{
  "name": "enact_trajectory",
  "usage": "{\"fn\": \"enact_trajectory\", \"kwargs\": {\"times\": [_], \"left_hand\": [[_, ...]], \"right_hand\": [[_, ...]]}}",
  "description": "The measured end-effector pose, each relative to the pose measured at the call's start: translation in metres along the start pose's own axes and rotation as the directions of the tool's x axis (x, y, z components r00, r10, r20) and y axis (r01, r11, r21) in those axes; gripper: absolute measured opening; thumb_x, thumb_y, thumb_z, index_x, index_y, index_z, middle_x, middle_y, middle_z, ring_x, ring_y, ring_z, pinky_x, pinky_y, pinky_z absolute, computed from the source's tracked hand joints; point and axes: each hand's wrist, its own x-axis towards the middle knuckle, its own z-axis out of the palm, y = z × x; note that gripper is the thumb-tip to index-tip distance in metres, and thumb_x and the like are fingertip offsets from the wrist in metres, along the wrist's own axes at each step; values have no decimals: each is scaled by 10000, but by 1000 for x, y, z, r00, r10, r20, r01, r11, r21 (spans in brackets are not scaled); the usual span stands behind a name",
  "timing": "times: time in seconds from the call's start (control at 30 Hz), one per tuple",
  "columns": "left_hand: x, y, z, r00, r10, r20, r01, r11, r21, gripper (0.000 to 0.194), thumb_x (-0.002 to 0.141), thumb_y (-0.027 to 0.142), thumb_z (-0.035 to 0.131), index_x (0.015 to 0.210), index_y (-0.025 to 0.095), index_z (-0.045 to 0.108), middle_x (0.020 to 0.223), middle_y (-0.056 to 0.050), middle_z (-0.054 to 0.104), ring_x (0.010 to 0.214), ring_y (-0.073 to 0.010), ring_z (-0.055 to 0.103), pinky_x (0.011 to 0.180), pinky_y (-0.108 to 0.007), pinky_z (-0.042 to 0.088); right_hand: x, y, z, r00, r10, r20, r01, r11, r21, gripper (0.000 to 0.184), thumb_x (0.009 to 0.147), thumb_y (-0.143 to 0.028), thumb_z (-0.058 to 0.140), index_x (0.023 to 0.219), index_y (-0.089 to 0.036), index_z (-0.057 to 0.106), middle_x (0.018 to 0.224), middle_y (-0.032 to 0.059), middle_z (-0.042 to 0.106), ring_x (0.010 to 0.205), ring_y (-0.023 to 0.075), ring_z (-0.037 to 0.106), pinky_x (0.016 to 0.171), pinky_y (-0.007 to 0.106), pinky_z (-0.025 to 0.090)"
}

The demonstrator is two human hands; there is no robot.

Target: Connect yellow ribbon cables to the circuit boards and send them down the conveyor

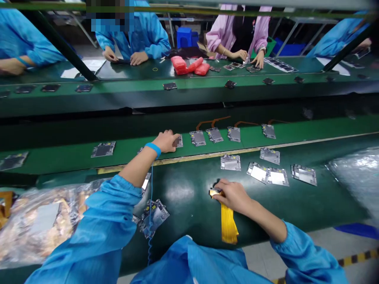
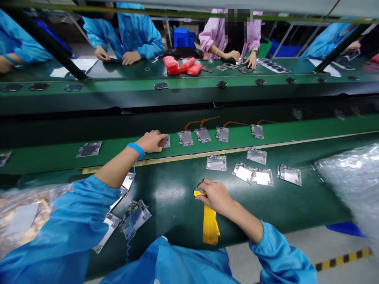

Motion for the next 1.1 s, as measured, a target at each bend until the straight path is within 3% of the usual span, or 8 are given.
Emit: {"fn": "enact_trajectory", "kwargs": {"times": [0.17, 0.3, 0.43, 0.57, 0.7, 0.8, 0.93, 1.1], "left_hand": [[-17, 10, -10, 997, -2, -78, 2, 1000, -5, 771, 831, 358, 673, 1542, 172, 440, 1322, -215, 551, 1191, -390, 553, 917, -439, 482], [-53, 35, -9, 981, 96, -167, -102, 994, -27, 713, 832, 359, 647, 1499, 161, 490, 1216, -180, 584, 1100, -361, 579, 891, -431, 471], [-91, 70, 7, 958, 220, -184, -228, 973, -26, 651, 844, 342, 635, 1454, 141, 528, 1138, -165, 609, 1039, -336, 586, 884, -434, 453], [-113, 92, 28, 940, 296, -170, -308, 950, -47, 585, 857, 336, 662, 1401, 140, 572, 1118, -169, 625, 1061, -340, 587, 902, -439, 436], [-119, 94, 37, 938, 299, -174, -312, 949, -52, 605, 860, 355, 702, 1404, 126, 567, 1158, -188, 618, 1103, -369, 572, 925, -473, 436], [-120, 90, 37, 913, 365, -183, -383, 921, -73, 548, 890, 339, 685, 1385, 137, 563, 1259, -195, 578, 1168, -360, 544, 941, -461, 445], [-119, 88, 39, 873, 451, -188, -473, 876, -92, 449, 903, 245, 661, 1339, 176, 579, 1337, -186, 533, 1230, -342, 520, 960, -442, 451], [-113, 91, 37, 869, 464, -169, -481, 874, -72, 455, 910, 211, 629, 1362, 211, 578, 1333, -174, 528, 1201, -331, 531, 916, -424, 468]], "right_hand": [[5, -4, 1, 999, 24, 32, -24, 1000, 1, 98, 936, -300, 735, 1004, -230, 735, 1039, 30, 737, 887, 197, 702, 669, 262, 360], [4, 2, -3, 1000, 12, -1, -12, 998, 67, 90, 966, -297, 694, 941, -248, 765, 973, 19, 751, 868, 183, 699, 654, 254, 343], [1, 7, -7, 999, -16, -45, 22, 990, 142, 139, 975, -282, 675, 933, -282, 807, 984, 9, 776, 900, 180, 716, 680, 251, 371], [1, 9, -14, 998, 12, -63, 2, 979, 203, 127, 957, -294, 689, 921, -277, 810, 977, 5, 800, 884, 185, 725, 702, 252, 392], [4, 12, -20, 997, 50, -52, -39, 980, 197, 139, 954, -311, 672, 983, -285, 806, 967, 5, 814, 869, 200, 728, 703, 260, 396], [10, 15, -23, 998, 52, -41, -41, 974, 222, 151, 929, -326, 687, 1010, -265, 798, 980, 16, 814, 873, 205, 724, 716, 261, 411], [25, 14, -22, 1000, -18, -20, 24, 947, 322, 200, 948, -353, 634, 944, -219, 782, 891, 21, 793, 799, 186, 687, 692, 257, 408], [53, 5, -14, 998, -52, -19, 56, 937, 344, 258, 964, -372, 595, 924, -190, 773, 834, 23, 763, 753, 175, 637, 663, 253, 379]]}}
